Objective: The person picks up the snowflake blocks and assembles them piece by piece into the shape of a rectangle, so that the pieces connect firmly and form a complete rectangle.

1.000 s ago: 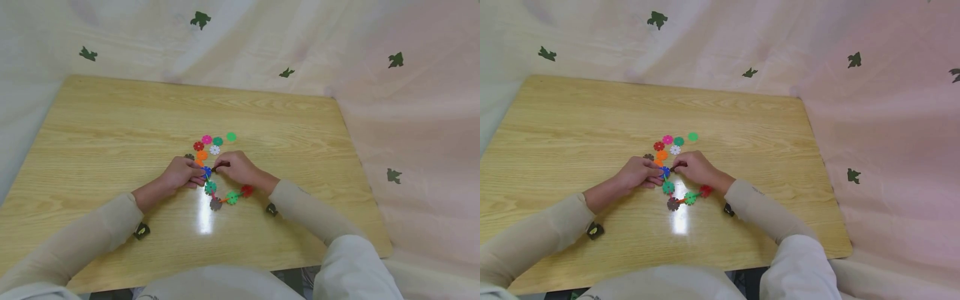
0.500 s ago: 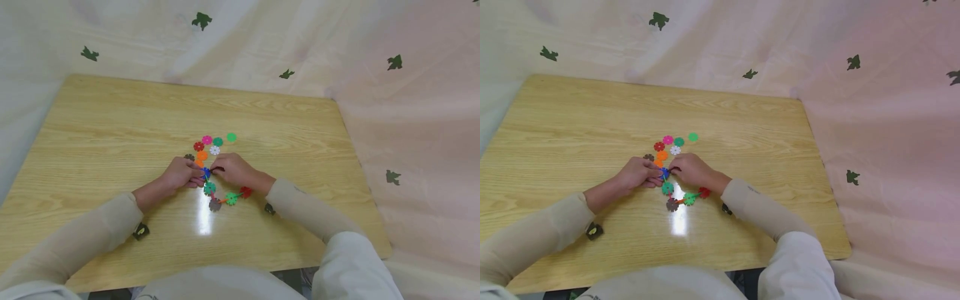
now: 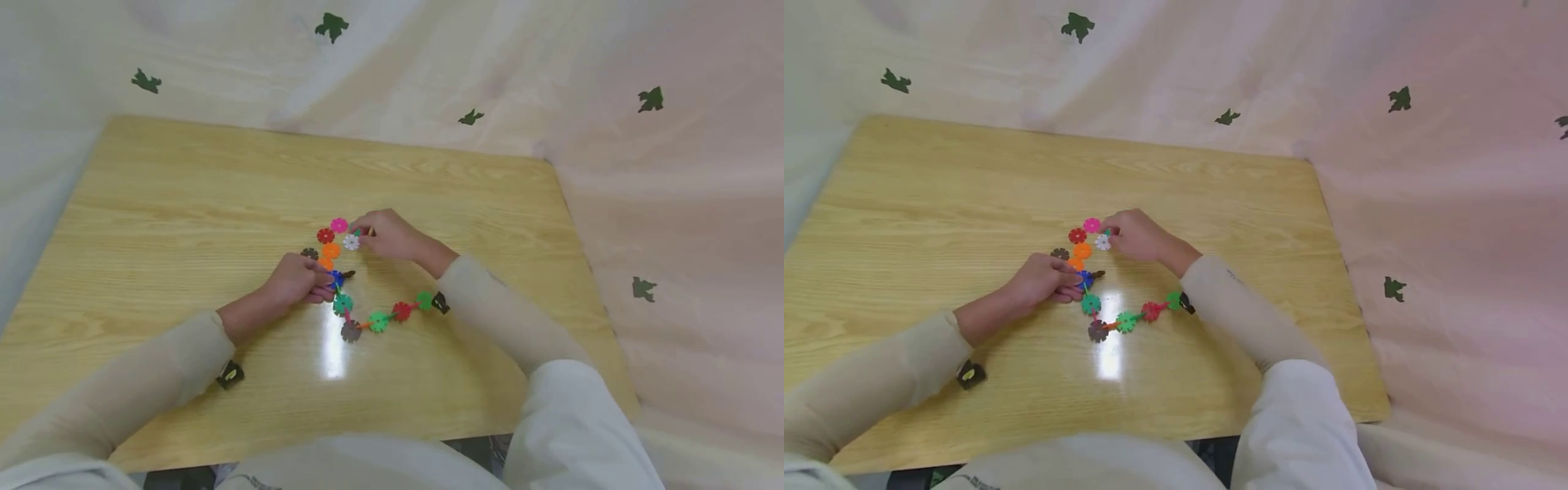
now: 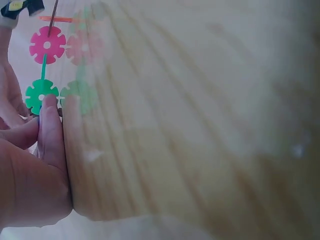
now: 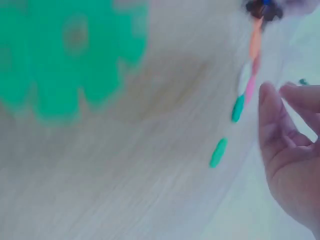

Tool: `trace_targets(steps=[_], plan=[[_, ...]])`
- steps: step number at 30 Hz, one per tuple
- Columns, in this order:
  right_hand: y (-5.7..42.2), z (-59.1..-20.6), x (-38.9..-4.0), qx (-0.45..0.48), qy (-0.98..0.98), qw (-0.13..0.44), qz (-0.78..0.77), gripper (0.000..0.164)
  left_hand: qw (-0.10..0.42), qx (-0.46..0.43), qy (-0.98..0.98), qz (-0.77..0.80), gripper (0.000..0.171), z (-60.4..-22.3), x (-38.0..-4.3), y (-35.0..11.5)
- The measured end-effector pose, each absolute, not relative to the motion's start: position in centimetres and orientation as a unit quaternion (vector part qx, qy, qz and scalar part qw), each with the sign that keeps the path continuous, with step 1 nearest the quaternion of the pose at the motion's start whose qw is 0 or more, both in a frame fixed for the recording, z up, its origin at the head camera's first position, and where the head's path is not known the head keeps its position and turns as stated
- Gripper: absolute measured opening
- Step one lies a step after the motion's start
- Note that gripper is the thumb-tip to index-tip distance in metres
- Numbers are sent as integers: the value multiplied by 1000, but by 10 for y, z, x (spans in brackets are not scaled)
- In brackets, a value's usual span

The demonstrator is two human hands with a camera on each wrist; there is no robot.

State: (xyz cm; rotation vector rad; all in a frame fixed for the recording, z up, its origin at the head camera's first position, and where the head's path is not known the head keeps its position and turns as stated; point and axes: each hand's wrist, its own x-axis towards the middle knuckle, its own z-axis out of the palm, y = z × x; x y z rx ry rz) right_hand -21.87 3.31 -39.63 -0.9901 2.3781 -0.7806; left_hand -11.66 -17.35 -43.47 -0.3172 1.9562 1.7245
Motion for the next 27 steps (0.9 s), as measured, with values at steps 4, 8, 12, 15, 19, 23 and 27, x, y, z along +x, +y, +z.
trace_targets(steps=[4,8,12,15,19,23,27], plan=[[22,-404,-229,-392,875,219,-181,33,264,-114,720,632,28,-437,-115,-177],[17,-410,-228,-392,886,215,-126,33,264,-107,720,633,27,-435,-117,-177],[14,-412,-227,-379,891,214,-127,21,259,-114,721,633,28,-431,-118,-179],[22,-412,-225,-372,884,223,-175,7,264,-115,722,629,28,-429,-120,-179],[36,-414,-216,-320,857,271,-301,5,269,-112,721,629,27,-428,-120,-180],[46,-419,-208,-242,825,315,-401,9,266,-113,720,631,27,-426,-121,-179],[51,-424,-202,-208,809,337,-434,12,269,-112,721,628,26,-427,-121,-178]])
